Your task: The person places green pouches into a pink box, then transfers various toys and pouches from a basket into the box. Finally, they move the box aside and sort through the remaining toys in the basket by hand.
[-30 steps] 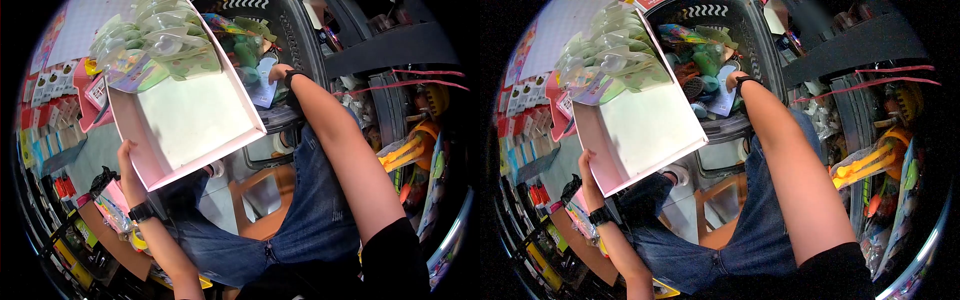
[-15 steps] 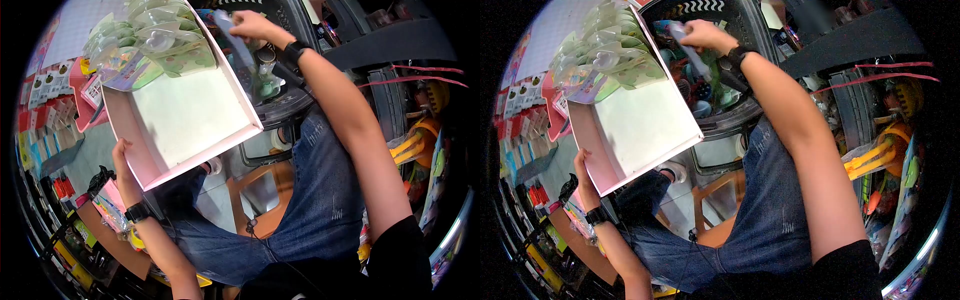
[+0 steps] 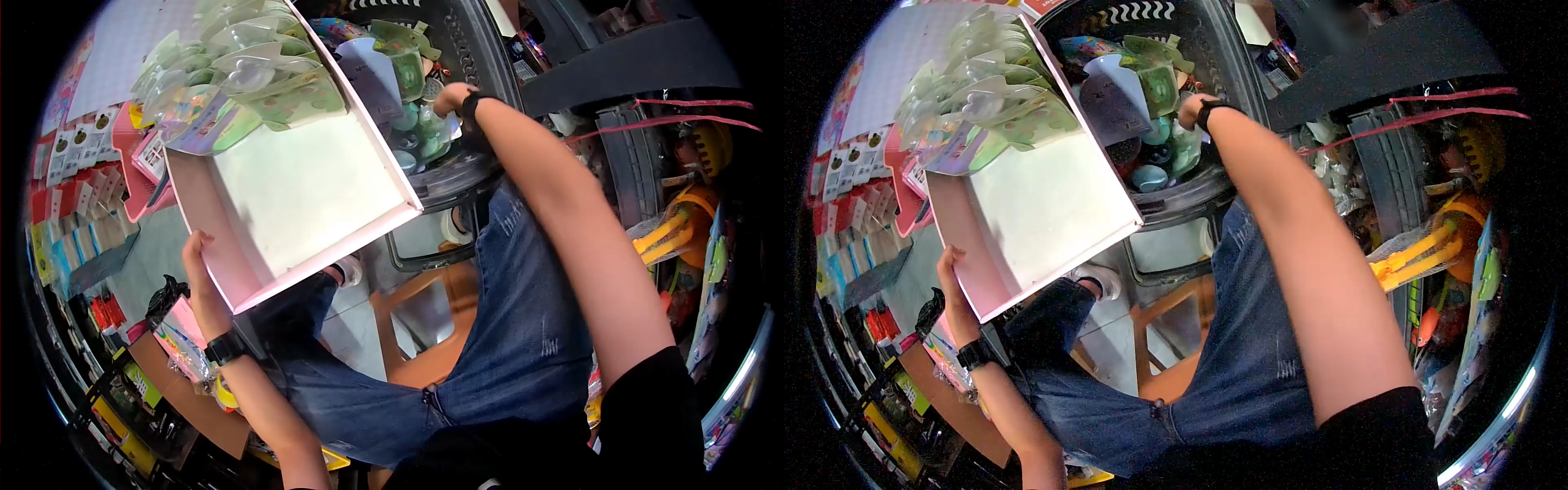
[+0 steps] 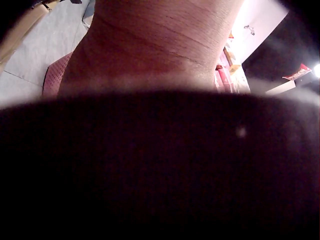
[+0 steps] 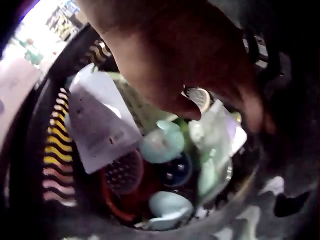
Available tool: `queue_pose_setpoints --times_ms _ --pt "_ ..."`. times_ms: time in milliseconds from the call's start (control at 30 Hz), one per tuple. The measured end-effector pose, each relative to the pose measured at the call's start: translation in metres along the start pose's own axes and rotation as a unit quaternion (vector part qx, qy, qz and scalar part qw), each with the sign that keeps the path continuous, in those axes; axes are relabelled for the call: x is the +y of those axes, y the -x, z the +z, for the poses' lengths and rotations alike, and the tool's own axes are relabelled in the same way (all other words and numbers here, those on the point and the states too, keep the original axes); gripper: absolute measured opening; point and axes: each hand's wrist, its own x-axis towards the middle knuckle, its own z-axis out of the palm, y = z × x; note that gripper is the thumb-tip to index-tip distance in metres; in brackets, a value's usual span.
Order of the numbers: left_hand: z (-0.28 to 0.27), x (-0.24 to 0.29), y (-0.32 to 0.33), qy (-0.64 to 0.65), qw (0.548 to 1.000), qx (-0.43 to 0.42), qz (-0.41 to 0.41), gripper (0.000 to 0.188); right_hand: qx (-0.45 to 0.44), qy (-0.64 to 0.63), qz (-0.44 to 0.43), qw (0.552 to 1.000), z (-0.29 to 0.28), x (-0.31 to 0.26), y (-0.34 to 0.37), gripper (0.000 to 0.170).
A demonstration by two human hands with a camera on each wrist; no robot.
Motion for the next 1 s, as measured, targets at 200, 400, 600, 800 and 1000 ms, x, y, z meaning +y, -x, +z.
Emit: queue_pose_setpoints --times_ms 200,400,600,800,1000 --pt "-0.013 -0.012 -0.011 0.014 1.000 -0.006 -0.009 0.016 -0.014 -0.233 0.094 0.968 0.038 0.005 -0.061 0.051" --pt "0.017 0.012 0.019 0.027 0.999 0.015 -0.020 0.015 0.060 -0.228 0.013 0.972 0.060 0.014 -0.131 0.037" --pt "0.009 0.007 0.012 0.033 0.999 -0.012 -0.013 0.011 0.199 -0.328 0.132 0.914 0.037 -0.017 -0.073 0.020" --pt "0.004 0.004 0.008 0.006 1.000 -0.002 0.000 0.011 0.245 -0.563 -0.123 0.780 -0.015 0.004 -0.039 0.022" --pt "0.005 0.005 0.006 0.008 1.000 0.000 0.000 0.010 0.306 -0.648 -0.257 0.649 -0.065 -0.002 0.014 0.012"
